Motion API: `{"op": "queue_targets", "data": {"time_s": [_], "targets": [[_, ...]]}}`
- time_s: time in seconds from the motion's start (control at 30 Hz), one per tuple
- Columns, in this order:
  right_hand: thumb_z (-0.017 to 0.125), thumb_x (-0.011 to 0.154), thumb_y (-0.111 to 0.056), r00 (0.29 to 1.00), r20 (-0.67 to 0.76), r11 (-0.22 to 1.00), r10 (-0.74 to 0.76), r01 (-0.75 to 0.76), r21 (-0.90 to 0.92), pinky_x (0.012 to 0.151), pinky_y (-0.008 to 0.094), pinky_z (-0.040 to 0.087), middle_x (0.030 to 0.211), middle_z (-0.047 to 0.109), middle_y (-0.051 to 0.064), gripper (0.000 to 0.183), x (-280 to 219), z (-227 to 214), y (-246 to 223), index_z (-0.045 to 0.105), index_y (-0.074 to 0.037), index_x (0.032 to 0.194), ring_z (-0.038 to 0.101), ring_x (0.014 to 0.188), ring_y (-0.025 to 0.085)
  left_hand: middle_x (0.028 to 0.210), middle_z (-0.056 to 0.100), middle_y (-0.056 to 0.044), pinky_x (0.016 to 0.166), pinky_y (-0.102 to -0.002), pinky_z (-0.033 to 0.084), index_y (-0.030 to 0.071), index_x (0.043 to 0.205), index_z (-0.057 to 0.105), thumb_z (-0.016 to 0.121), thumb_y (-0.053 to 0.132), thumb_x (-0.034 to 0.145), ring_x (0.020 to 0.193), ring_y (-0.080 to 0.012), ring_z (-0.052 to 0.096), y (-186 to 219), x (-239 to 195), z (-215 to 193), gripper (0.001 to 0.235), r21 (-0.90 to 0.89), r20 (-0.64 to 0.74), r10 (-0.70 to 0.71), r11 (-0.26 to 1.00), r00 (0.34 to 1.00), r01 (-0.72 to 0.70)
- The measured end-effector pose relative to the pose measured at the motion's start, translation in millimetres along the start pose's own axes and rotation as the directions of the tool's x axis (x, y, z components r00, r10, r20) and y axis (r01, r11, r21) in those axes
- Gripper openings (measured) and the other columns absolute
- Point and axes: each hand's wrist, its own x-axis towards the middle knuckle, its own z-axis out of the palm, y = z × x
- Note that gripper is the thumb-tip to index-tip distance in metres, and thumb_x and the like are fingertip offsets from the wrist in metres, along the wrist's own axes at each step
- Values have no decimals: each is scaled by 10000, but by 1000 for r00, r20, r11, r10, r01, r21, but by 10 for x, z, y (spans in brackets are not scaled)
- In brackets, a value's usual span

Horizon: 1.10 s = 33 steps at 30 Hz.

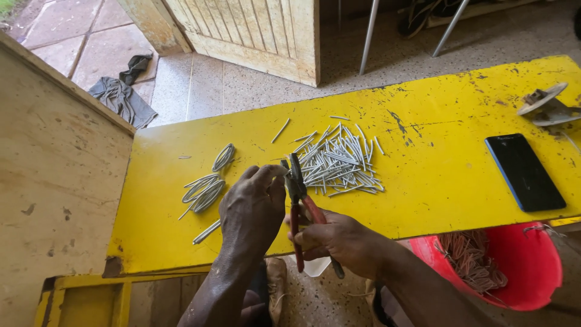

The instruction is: Cutting long metal wires into shorter, uniform segments using hand-held wire cutters on a workbench.

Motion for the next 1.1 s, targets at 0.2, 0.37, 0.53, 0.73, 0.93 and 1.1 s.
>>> {"op": "queue_targets", "data": {"time_s": [0.2, 0.37, 0.53, 0.73, 0.93, 1.1], "targets": [[661, 906, -130, 1000, -24, 995, 16, -18, -99, 843, 415, 564, 903, 532, 38, 166, 11, 23, -40, 597, -139, 1059, 540, 826, 178, 933, 768, -32, 698, -461, 509, 161, 943, 763, 574, 351, 1026, 790, -243, 704, -47, -5, 10, 281, -38, 60, 25, 999, 998, -23], [630, 889, -177, 978, -195, 944, 77, -135, -302, 795, 362, 528, 971, 611, 55, 318, -22, 155, -141, 677, -112, 1196, 579, 857, 185, 903, 763, -6, 668, -426, 528, 184, 969, 786, 566, 364, 1040, 738, -209, 708, -89, 0, -73, 293, 46, 78, 62, 997, 995, -65], [613, 910, -267, 976, -217, 784, -31, -111, -611, 675, 362, 489, 831, 571, -17, 99, -61, 116, -148, 563, -188, 943, 500, 702, 148, 890, 767, -10, 610, -458, 538, 153, 975, 801, 590, 337, 1027, 695, -233, 729, -129, -3, -84, 285, 90, 44, 134, 986, 990, -137], [563, 992, -506, 955, -284, 708, -85, -143, -692, 919, 332, 478, 1009, 628, -51, 329, -91, 179, -201, 631, -212, 1122, 552, 947, 124, 844, 736, -41, 561, -480, 518, 145, 914, 786, 603, 282, 1034, 670, -279, 715, -108, -4, -23, 258, 120, -91, 255, 962, 963, -244], [629, 997, -584, 937, -332, 968, 106, -173, -180, 573, 331, 403, 752, 416, 16, 445, 10, 284, -101, 477, -169, 952, 378, 608, 149, 848, 725, -13, 566, -479, 503, 188, 943, 806, 625, 297, 1025, 679, -279, 702, -164, 25, 26, 226, 176, -158, 299, 946, 941, -271], [428, 995, -723, 880, -471, 814, -61, -230, -534, 697, 413, 401, 832, 580, 32, 583, 40, 402, 26, 549, -169, 863, 500, 745, 183, 851, 714, -9, 551, -456, 485, 179, 924, 787, 615, 292, 1044, 656, -244, 672, -161, 48, 2, 239, 119, -157, 311, 948, 937, -295]]}}
